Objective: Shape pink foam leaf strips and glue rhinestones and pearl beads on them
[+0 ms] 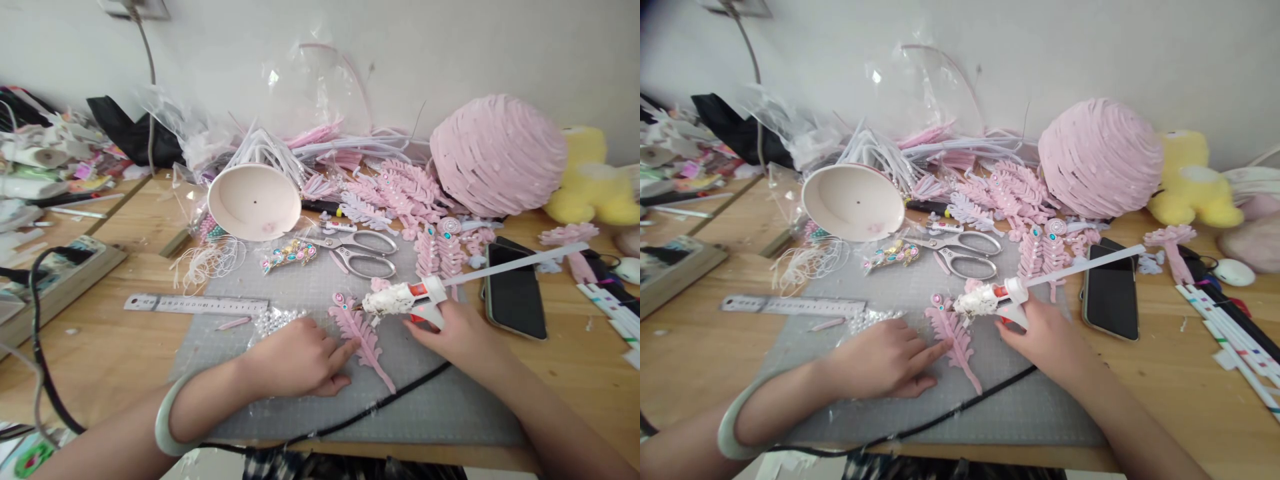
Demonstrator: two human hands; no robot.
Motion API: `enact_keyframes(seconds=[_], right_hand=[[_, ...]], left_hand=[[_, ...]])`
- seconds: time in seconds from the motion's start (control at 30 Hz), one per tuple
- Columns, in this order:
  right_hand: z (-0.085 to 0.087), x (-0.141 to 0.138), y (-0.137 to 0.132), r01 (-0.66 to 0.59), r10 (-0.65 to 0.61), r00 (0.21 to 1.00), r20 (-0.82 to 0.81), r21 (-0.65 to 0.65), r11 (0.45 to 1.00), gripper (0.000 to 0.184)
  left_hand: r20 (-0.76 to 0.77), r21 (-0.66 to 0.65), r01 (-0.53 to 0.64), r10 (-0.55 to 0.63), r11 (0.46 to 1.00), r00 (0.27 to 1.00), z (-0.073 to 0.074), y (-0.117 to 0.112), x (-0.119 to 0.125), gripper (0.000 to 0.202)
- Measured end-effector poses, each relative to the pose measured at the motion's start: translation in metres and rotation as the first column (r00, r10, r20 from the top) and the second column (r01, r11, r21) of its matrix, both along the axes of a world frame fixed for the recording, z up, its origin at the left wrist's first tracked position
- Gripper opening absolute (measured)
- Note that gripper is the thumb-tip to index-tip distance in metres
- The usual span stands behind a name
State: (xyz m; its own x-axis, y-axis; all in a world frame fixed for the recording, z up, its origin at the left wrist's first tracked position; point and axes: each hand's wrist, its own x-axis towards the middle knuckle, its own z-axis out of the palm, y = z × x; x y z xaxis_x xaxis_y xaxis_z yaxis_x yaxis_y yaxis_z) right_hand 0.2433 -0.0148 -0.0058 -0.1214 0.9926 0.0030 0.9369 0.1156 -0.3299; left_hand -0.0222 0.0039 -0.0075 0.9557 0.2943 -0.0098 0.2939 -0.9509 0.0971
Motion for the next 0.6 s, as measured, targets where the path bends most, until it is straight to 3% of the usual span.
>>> enact_keyframes(seconds=[0.33,0.6], right_hand=[[-0.001,-0.0072,0.0019,0.001,0.002,0.994,0.109,-0.026,1.0,0.012],[-0.0005,-0.0072,-0.0012,-0.083,0.07,0.977,0.202,0.056,0.995,0.014]], left_hand=[[-0.018,-0.013,-0.005,0.004,1.0,1.0,-0.0006,-0.0003,-0.0007,0.04],[-0.023,0.006,0.007,-0.006,1.0,1.0,0.0015,-0.0006,0.0002,0.041]])
